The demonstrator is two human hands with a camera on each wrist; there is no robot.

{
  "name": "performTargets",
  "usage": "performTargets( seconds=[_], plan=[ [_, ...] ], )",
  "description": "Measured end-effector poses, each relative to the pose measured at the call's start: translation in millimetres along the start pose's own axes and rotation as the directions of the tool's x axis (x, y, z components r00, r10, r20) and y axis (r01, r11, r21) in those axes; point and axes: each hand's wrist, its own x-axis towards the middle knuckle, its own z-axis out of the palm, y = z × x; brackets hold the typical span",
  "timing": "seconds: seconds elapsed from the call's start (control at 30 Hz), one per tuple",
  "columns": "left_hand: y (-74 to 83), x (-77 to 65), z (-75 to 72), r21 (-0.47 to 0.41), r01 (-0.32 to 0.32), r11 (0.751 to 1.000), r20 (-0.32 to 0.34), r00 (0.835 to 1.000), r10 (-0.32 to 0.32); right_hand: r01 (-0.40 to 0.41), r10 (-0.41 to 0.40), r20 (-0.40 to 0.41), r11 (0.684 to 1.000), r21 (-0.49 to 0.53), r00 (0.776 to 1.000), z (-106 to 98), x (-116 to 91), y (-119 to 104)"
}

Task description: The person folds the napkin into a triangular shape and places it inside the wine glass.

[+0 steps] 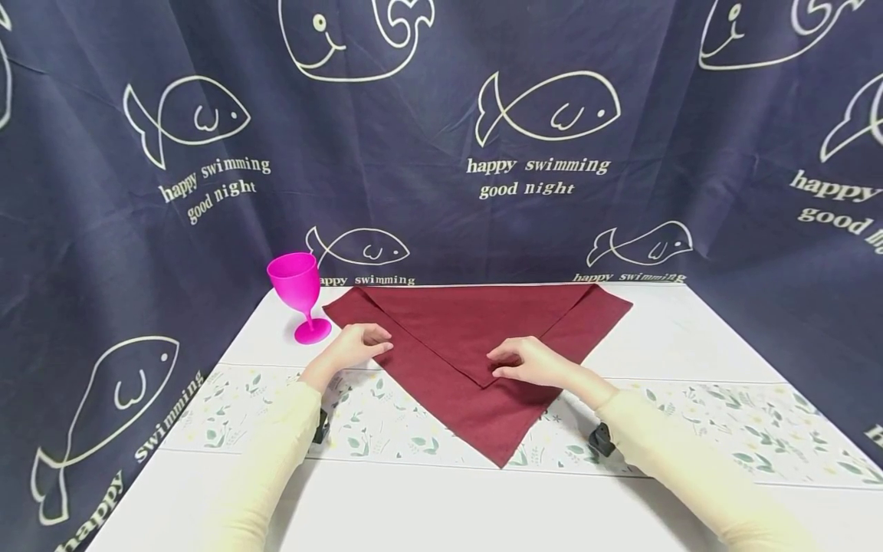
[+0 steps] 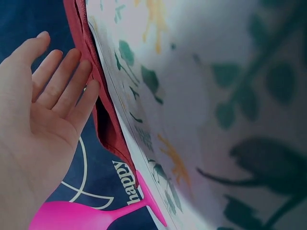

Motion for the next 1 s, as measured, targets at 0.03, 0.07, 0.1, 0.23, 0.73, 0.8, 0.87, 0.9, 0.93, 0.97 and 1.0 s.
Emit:
performTargets(
  seconds=[0.03,0.07,0.1,0.23,0.73,0.8,0.87,0.9,0.93,0.97,1.0],
  plan=[
    [-0.2,-0.1,0.3,0.0,0.001,1.0,0.005,1.0,-0.001,0.004,-0.004,0.001,1.0,-0.007,1.0,1,1,-1],
    [-0.3,-0.3,0.7,0.003,0.002,1.0,0.008,1.0,-0.002,0.005,-0.005,0.002,1.0,-0.015,1.0,2,2,-2],
    [0.2,-0.7,0.8,0.005,0.006,1.0,0.012,1.0,-0.006,0.005,-0.005,0.004,1.0,-0.023,1.0,3,3,-3],
    [1.8,-2.4,1.2,0.002,0.019,1.0,0.024,1.0,-0.019,0.008,-0.007,0.015,0.999,-0.034,1.0,5,5,-7],
    [-3.5,-1.1,3.2,-0.005,0.025,1.0,0.046,0.999,-0.024,0.009,-0.005,0.044,0.997,-0.075,0.999,12,6,-3],
    [-3.4,-1.0,2.7,-0.005,0.027,1.0,0.049,0.998,-0.027,0.01,-0.007,0.047,0.997,-0.071,0.999,13,7,-3],
    [-3.2,-1.1,1.8,-0.005,0.029,1.0,0.051,0.998,-0.029,0.004,0.0,0.055,0.998,-0.069,0.999,13,7,-3],
    [-3.2,-1.0,1.4,-0.006,0.03,1.0,0.052,0.998,-0.03,0.001,0.003,0.06,0.998,-0.067,0.998,13,8,-3],
    [-3.1,-1.0,0.9,-0.009,0.031,0.999,0.053,0.998,-0.03,-0.001,0.005,0.064,0.998,-0.065,0.998,13,8,-3],
    [-3.1,-1.0,0.4,-0.009,0.029,1.0,0.053,0.998,-0.029,-0.003,0.007,0.067,0.998,-0.06,0.998,13,9,-4],
    [-3.1,-1.0,-0.1,-0.01,0.031,0.999,0.053,0.998,-0.03,-0.002,0.007,0.07,0.998,-0.063,0.998,13,9,-4]
  ],
)
